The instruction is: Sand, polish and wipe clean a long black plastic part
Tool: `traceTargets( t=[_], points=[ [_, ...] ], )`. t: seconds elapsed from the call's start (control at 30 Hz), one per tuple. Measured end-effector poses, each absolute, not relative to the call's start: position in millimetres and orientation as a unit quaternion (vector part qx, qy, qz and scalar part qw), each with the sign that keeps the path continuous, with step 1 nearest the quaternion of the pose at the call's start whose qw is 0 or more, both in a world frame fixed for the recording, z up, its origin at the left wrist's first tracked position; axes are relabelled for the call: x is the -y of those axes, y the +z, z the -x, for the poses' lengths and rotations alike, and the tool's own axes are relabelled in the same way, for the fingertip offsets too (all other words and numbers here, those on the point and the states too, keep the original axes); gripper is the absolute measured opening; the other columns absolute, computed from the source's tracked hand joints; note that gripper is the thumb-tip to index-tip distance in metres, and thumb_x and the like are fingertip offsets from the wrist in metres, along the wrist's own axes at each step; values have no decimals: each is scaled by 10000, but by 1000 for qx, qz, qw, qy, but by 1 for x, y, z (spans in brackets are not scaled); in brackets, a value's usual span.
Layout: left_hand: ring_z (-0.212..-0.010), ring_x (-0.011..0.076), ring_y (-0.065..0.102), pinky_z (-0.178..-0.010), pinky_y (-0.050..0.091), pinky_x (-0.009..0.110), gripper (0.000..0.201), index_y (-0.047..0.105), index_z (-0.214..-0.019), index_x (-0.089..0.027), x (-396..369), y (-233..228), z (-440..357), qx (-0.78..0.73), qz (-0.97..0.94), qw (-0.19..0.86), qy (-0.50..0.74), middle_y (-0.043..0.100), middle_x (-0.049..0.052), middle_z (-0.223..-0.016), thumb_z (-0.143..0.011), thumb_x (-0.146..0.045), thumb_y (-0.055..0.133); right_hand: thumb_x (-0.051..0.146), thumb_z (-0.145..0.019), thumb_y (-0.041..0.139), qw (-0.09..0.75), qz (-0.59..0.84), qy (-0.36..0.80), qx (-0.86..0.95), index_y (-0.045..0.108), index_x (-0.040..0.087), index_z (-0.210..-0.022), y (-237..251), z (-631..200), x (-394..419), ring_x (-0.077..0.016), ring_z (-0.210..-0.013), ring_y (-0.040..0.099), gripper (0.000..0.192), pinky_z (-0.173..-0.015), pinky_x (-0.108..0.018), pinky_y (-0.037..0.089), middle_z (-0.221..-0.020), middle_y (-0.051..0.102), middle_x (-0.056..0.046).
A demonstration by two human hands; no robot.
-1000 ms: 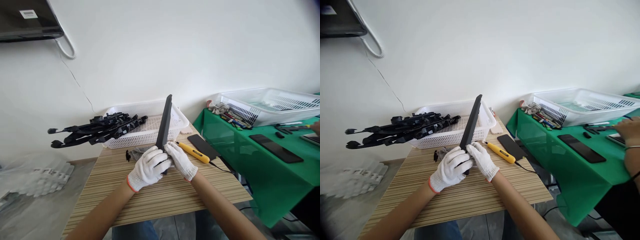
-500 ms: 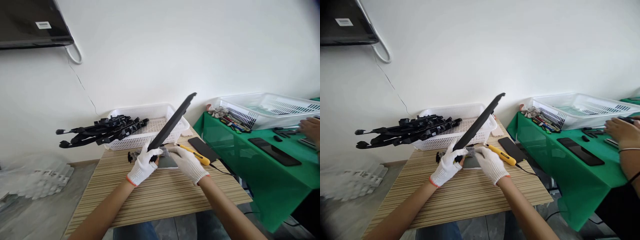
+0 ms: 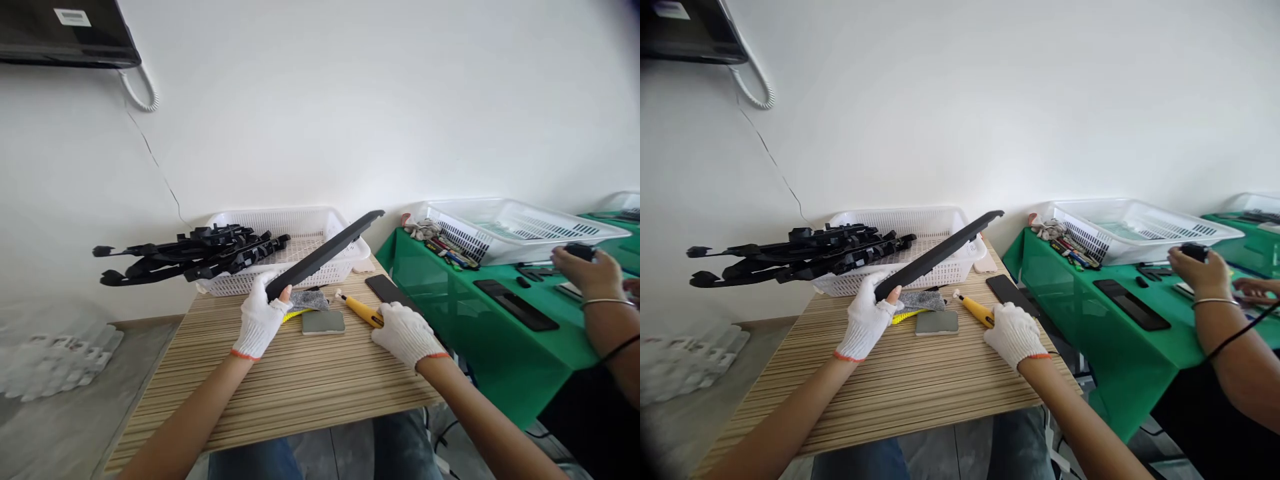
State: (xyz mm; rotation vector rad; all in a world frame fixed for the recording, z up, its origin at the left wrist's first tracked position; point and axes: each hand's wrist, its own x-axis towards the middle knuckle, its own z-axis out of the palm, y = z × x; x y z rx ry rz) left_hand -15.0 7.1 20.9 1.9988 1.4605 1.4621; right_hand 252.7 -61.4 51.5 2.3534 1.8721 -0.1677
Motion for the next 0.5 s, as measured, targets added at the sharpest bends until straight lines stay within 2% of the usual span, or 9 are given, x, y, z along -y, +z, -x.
traceTargets(
  t=[0.1,0.2,0.3,0.43,0.5],
  points=[
    [-592,196,726,-570,573,286,376,627,-1054,-222,-6,28,16,-554,-611,240,512,741,2,-739,-844,-530,676,305,-832,573,53,-763,-36,-643,679,119,-1072,48,-254,66,-331,-1033,621,322,-778,-383,442,-1087,628,-163],
    [-617,208,724,-510,534,266,416,658,-969,-192,-8,32,15,-543,-564,337,523,739,35,-745,-777,-556,720,285,-841,574,16,-735,-15,-678,647,155,-1115,39,-267,69,-320,-1087,591,312,-773,-361,425,-1206,599,-146],
    [-568,182,676,-443,461,231,486,670,-968,-154,-12,31,12,-519,-508,424,541,712,53,-702,-715,-558,764,301,-876,548,-47,-751,-59,-656,598,198,-1163,29,-288,75,-271,-984,629,309,-726,-340,415,-1223,619,-110],
    [-491,128,573,-445,433,228,496,674,-984,-141,-11,31,11,-473,-510,463,549,653,16,-631,-712,-547,763,403,-831,598,-211,-734,-186,-618,577,243,-1084,31,-309,87,-208,-799,621,300,-654,-303,428,-971,672,-37],
    [-495,120,562,-475,459,239,504,663,-1027,-148,-9,31,12,-459,-523,466,547,652,7,-652,-743,-557,738,475,-835,594,-309,-677,-289,-602,561,229,-995,39,-310,92,-154,-619,548,295,-547,-267,408,-772,625,-2]
  ],
)
